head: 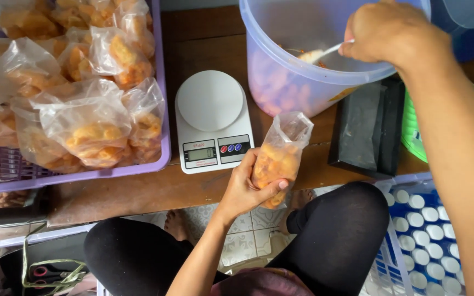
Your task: The person scoops orange puffed snacks from a large plastic bucket into a small clear plastic bag using a white plastic scoop. After filling the bag, they place it on a digital scale, then move it to a purple basket containing other filled bags.
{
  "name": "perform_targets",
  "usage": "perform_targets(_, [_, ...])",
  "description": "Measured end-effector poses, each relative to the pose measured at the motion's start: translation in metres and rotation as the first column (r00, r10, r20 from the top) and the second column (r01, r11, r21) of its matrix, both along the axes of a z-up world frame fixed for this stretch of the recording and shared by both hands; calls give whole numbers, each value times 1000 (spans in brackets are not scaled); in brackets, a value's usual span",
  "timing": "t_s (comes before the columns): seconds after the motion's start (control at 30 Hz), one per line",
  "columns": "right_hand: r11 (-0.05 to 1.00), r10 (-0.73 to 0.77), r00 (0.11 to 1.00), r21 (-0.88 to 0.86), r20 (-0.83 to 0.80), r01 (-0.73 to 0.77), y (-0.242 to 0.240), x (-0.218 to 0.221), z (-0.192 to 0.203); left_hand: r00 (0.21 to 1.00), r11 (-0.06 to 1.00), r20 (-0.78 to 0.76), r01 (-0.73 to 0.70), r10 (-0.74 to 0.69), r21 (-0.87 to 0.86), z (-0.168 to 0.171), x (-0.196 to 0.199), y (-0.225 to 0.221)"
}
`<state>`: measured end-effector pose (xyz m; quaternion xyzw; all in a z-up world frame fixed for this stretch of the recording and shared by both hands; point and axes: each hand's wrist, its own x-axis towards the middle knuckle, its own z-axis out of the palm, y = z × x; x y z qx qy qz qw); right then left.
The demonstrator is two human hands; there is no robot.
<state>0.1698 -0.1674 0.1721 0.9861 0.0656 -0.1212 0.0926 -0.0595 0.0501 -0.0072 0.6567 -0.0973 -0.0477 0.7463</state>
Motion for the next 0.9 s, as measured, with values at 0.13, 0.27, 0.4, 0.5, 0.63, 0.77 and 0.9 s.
perform_targets(0.13, [980,-200,949,-54,-245,193,31,5,0,995,992,-96,-13,1,-129,2,-1,1])
perform_targets(0.27, [994,-109,953,-30,-283,105,10,11,-9,992,978,-123,-23,-3,-208,1,0,8])
perform_targets(0.4, [873,280,934,346,224,-345,8,-59,18,990,977,-138,-37,8,-212,6,1,15])
perform_targets(0.5, [555,510,783,559,356,-616,34,-118,20,990,968,-137,-40,6,-248,1,0,15])
perform_targets(0.63, [563,654,712,464,257,-684,52,-147,-8,994,958,-106,3,-35,-286,3,-2,17])
perform_targets(0.77, [469,653,617,404,440,-785,34,-133,-8,996,963,-82,-36,15,-268,4,-7,28])
perform_targets(0.9, [488,508,648,430,567,-759,32,-140,20,992,969,-127,-38,7,-245,0,-13,37])
